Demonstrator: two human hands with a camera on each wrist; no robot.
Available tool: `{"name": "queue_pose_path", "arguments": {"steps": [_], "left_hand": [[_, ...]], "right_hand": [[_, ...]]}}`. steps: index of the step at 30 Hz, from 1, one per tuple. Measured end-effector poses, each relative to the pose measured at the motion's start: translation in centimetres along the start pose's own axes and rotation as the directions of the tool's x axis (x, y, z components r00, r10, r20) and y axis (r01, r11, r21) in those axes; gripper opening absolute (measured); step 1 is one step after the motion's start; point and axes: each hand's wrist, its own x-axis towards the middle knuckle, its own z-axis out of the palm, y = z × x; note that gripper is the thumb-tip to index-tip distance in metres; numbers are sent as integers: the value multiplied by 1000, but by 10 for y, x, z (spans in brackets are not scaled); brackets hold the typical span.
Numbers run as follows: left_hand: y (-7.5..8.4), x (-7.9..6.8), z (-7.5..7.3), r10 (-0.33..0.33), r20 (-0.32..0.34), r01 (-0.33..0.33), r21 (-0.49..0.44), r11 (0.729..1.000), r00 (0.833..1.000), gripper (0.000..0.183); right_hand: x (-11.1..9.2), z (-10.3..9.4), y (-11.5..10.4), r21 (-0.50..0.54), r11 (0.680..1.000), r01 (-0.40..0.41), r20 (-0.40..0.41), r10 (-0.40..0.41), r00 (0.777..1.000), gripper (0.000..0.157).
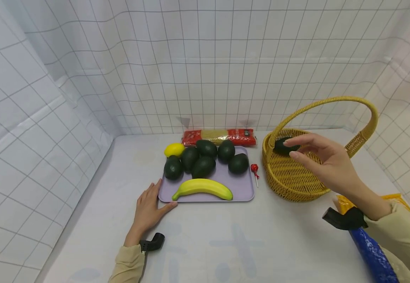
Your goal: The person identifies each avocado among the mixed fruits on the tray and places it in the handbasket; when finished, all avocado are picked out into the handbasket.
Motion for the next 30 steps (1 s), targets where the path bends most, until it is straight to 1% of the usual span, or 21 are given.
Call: {"name": "queue_pose_path", "arguments": {"steps": [10,13,18,22,27,30], "left_hand": [[2,-2,-1,18,-25,-19,-1,1000,1000,93],[2,-2,-2,18,-21,-18,0,1000,1000,93],[2,-1,-2,14,-8,-14,1,1000,1000,94],[1,-1,-1,12,-12,-12,3,1000,1000,94],[1,-1,-1,9,-11,-9,-2,1000,1000,95],[2,-1,-1,10,-11,-10,-1,1000,1000,94]], "right_hand": [[11,34,5,-32,999,-13,50,15,999,38],[15,44,8,-32,999,-10,59,12,998,38],[22,60,18,-35,999,-20,55,22,998,33],[28,72,29,-29,998,-54,45,55,997,31],[35,87,41,-16,997,-74,60,75,995,31],[38,95,42,-13,996,-87,58,88,994,31]]}}
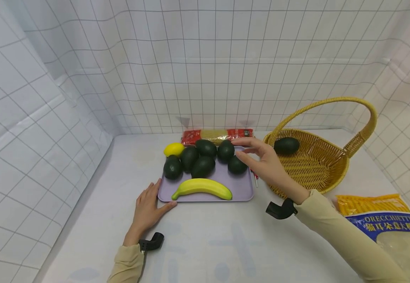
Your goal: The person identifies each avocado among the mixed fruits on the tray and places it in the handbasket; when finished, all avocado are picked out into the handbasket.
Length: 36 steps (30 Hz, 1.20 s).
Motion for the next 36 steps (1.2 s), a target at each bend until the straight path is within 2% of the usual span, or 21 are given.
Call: {"name": "queue_pose_path", "arguments": {"steps": [6,8,11,15,20,27,36], "left_hand": [[-1,-1,1,5,-10,-5,4,1000,1000,94],[-1,-1,1,6,-11,-6,2,1000,1000,94],[-1,-1,0,3,-5,-3,-2,1000,1000,94],[-1,0,0,1,-1,-1,-4,1000,1000,95],[-1,-1,0,8,-12,-8,-4,1000,1000,94],[-1,-1,1,15,-25,-15,-3,1000,1000,93],[0,0,0,-1,-2,1,-1,1000,1000,94]], "right_hand": [[6,14,-10,3,998,-59,-15,59,998,30],[8,17,-1,-7,997,-82,-14,82,997,31],[8,21,24,-45,994,-102,-18,102,995,35],[7,25,50,-81,981,-179,-32,176,984,40],[4,30,59,-110,957,-269,-59,264,963,48],[1,34,70,-128,946,-297,-91,287,954,51],[-4,37,79,-180,912,-368,-95,356,930,53]]}}
